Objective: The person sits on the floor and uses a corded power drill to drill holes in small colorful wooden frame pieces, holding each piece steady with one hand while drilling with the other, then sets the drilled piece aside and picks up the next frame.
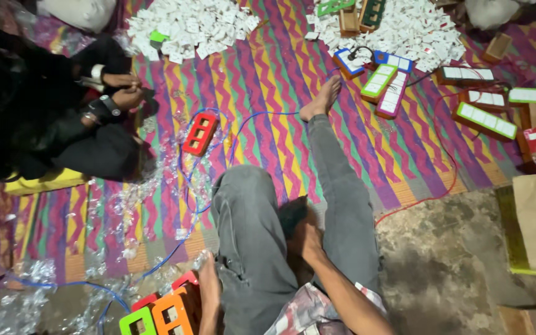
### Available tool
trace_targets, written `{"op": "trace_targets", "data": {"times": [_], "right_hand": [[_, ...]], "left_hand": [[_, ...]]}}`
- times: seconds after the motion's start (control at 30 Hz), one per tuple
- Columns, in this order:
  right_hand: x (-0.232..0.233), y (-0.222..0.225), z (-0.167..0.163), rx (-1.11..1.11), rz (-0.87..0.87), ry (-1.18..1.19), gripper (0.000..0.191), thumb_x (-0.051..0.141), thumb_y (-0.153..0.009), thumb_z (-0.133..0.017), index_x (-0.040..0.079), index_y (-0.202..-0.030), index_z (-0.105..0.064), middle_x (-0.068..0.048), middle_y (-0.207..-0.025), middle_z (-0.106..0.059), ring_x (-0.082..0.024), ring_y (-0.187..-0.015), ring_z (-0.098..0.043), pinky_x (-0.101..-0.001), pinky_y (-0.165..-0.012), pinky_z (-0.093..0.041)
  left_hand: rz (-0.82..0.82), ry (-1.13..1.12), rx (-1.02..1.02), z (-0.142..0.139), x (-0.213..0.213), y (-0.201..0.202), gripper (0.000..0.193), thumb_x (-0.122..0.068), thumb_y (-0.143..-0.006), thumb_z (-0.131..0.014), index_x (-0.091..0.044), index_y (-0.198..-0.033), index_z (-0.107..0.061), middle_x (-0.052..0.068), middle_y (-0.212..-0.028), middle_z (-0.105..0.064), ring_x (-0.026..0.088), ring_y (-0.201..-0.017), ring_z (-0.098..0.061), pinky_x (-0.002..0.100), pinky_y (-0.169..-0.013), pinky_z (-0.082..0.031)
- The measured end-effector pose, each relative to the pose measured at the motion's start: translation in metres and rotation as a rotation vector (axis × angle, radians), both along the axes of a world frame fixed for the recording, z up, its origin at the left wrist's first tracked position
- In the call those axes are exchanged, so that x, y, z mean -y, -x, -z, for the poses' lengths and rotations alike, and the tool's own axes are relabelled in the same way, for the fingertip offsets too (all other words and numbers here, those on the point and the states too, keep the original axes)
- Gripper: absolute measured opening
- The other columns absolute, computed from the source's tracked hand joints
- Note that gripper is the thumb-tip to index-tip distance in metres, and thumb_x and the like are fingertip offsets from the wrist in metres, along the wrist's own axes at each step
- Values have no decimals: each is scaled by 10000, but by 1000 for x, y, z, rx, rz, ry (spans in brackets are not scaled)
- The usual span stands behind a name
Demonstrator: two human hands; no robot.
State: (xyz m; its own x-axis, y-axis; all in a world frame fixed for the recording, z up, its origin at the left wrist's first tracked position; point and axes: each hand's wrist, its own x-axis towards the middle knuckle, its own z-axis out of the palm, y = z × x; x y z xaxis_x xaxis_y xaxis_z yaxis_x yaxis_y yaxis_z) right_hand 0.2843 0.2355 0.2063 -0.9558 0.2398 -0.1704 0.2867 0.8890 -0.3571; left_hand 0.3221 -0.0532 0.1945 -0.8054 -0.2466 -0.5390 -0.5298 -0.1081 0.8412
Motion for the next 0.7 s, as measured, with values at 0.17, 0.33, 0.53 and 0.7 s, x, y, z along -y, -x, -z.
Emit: {"op": "trace_targets", "data": {"times": [0.17,0.33,0.53,0.7], "right_hand": [[15,-9,2,-115,-55,-206,866,473,-653,-847,38,-1333,-533,-205,-1288,-576,-364,-1247,-518,-482,-1004,-442],[20,-21,6,-125,-47,-186,792,465,-664,-838,33,-1263,-554,-205,-1218,-586,-358,-1178,-539,-475,-953,-456],[14,-35,2,-113,-62,-117,706,456,-676,-828,26,-1179,-580,-205,-1133,-598,-351,-1094,-563,-467,-892,-472],[9,-42,3,-103,-72,-70,639,448,-687,-820,21,-1109,-602,-205,-1062,-609,-345,-1025,-583,-460,-841,-485]], "left_hand": [[87,-103,-19,-69,-24,2,846,-637,-934,-461,-45,-1537,-413,87,-1613,-429,202,-1506,-355,368,-1212,-227],[233,-235,45,-73,-33,-5,946,-733,-906,-330,-103,-1610,-268,74,-1693,-267,211,-1539,-276,378,-1228,-198],[289,-245,-3,-54,-36,-27,931,-711,-934,-320,-73,-1608,-231,63,-1690,-249,191,-1537,-261,336,-1222,-184],[280,-203,-149,-69,-46,-37,851,-631,-983,-344,-29,-1582,-292,61,-1665,-301,161,-1505,-308,307,-1206,-210]]}}
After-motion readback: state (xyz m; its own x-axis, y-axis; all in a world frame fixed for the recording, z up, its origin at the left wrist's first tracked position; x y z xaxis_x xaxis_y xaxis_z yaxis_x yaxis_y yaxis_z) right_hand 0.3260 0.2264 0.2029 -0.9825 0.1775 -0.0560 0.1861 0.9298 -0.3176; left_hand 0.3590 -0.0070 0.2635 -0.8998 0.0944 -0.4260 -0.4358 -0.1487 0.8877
